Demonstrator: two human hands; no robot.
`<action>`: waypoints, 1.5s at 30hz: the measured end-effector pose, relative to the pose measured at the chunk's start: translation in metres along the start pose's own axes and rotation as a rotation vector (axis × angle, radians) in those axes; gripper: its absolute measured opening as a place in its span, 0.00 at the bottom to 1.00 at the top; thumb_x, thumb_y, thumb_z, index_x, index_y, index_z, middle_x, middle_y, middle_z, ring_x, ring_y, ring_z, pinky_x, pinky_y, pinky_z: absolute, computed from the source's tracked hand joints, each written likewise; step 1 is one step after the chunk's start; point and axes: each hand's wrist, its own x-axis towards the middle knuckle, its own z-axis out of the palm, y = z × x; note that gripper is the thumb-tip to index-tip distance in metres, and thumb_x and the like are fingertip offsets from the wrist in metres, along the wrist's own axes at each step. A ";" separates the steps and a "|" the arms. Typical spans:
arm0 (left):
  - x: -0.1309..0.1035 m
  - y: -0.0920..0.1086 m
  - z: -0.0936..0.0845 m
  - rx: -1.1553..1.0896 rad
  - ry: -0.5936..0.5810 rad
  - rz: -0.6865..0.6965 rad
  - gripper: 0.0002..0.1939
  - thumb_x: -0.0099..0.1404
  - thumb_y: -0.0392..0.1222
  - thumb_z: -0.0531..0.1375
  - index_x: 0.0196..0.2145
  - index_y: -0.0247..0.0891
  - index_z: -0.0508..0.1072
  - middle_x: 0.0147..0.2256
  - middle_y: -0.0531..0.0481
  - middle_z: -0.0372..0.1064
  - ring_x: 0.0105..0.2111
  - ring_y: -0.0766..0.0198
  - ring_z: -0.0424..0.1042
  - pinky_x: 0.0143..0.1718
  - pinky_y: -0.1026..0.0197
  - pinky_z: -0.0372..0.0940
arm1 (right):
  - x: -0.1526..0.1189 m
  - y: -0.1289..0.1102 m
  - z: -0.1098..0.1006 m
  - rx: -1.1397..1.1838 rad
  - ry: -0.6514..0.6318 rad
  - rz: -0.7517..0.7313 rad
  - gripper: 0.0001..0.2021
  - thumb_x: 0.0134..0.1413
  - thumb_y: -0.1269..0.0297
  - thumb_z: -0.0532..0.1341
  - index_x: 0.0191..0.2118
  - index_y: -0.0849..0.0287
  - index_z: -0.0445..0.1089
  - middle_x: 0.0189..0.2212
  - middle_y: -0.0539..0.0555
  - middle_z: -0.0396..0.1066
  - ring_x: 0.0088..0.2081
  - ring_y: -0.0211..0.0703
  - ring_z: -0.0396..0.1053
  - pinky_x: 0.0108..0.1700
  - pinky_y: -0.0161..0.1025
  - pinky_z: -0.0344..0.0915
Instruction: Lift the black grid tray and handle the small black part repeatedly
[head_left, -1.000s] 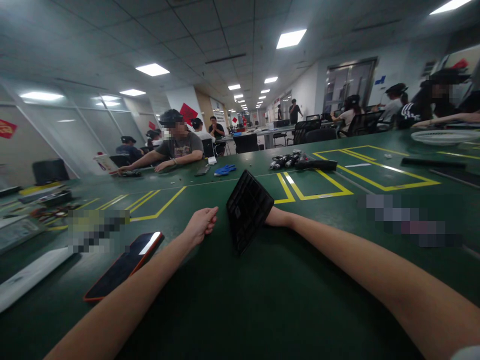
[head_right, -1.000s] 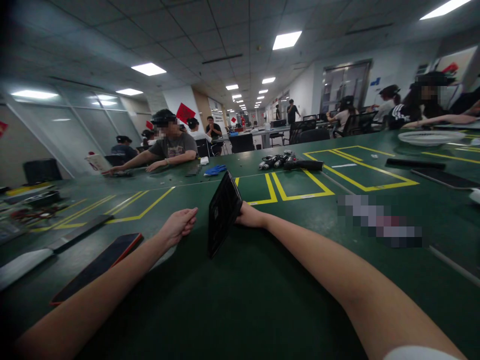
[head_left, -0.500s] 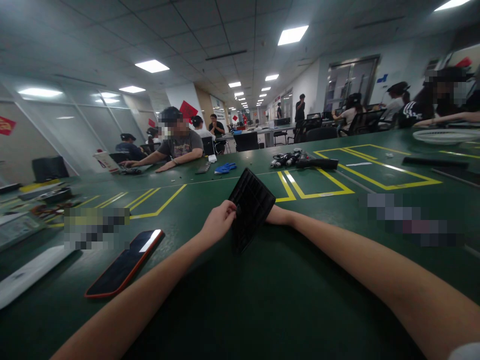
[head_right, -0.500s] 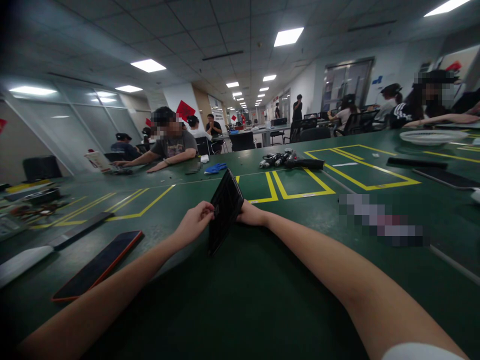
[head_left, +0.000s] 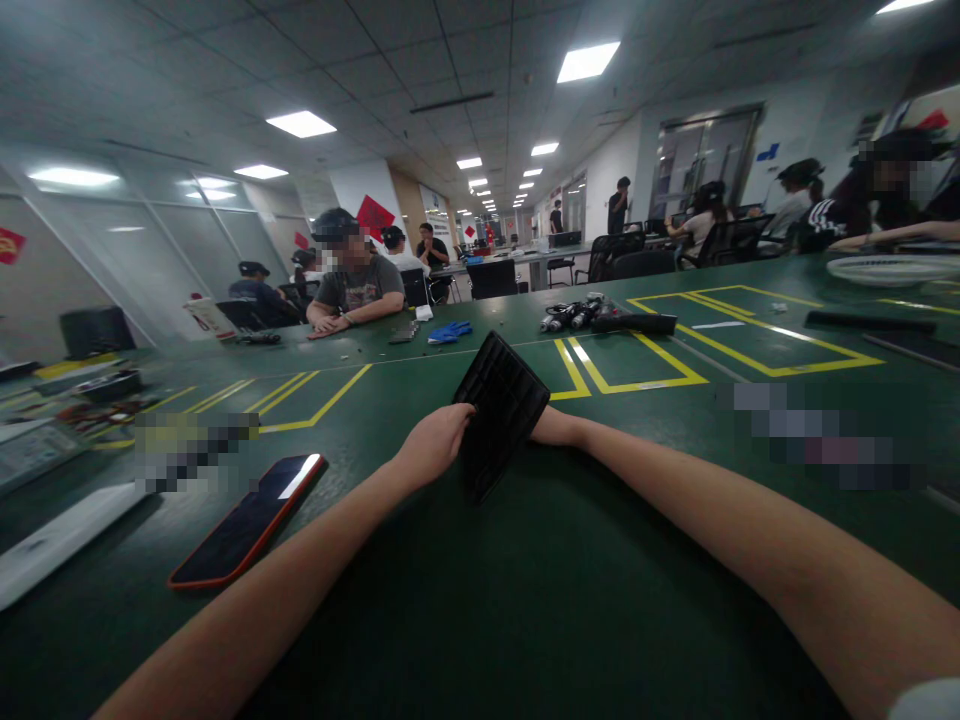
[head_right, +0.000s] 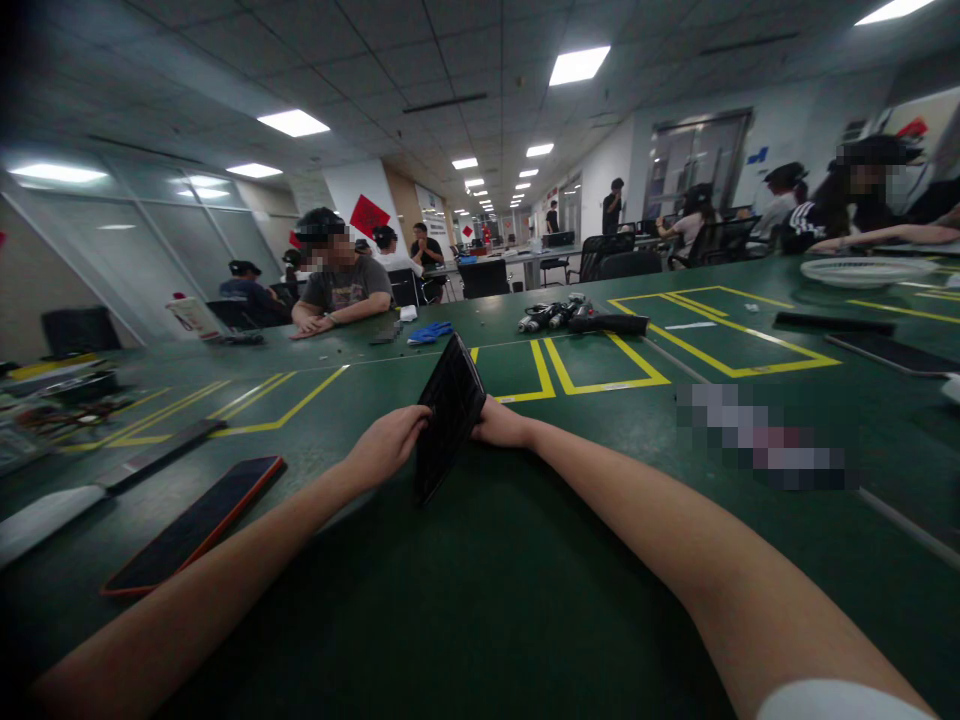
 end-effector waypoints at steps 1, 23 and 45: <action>0.000 0.000 0.000 0.003 -0.004 0.001 0.14 0.63 0.34 0.48 0.44 0.39 0.66 0.42 0.43 0.67 0.45 0.55 0.65 0.49 0.53 0.58 | 0.000 0.000 0.000 0.010 -0.005 -0.003 0.16 0.49 0.69 0.59 0.46 0.59 0.69 0.49 0.54 0.67 0.52 0.47 0.62 0.57 0.47 0.55; 0.004 0.011 -0.005 0.267 -0.031 0.033 0.10 0.62 0.35 0.48 0.40 0.35 0.65 0.34 0.43 0.69 0.35 0.57 0.69 0.36 0.58 0.62 | 0.000 -0.002 -0.001 0.007 -0.030 -0.038 0.21 0.53 0.68 0.57 0.54 0.60 0.62 0.55 0.57 0.61 0.55 0.48 0.59 0.59 0.47 0.54; 0.030 -0.004 -0.009 -0.892 -0.003 -0.419 0.05 0.54 0.41 0.54 0.27 0.37 0.62 0.21 0.53 0.64 0.16 0.71 0.56 0.16 0.68 0.50 | 0.000 -0.001 -0.001 -0.026 -0.013 -0.059 0.21 0.52 0.66 0.57 0.53 0.61 0.63 0.55 0.57 0.61 0.55 0.47 0.59 0.59 0.46 0.53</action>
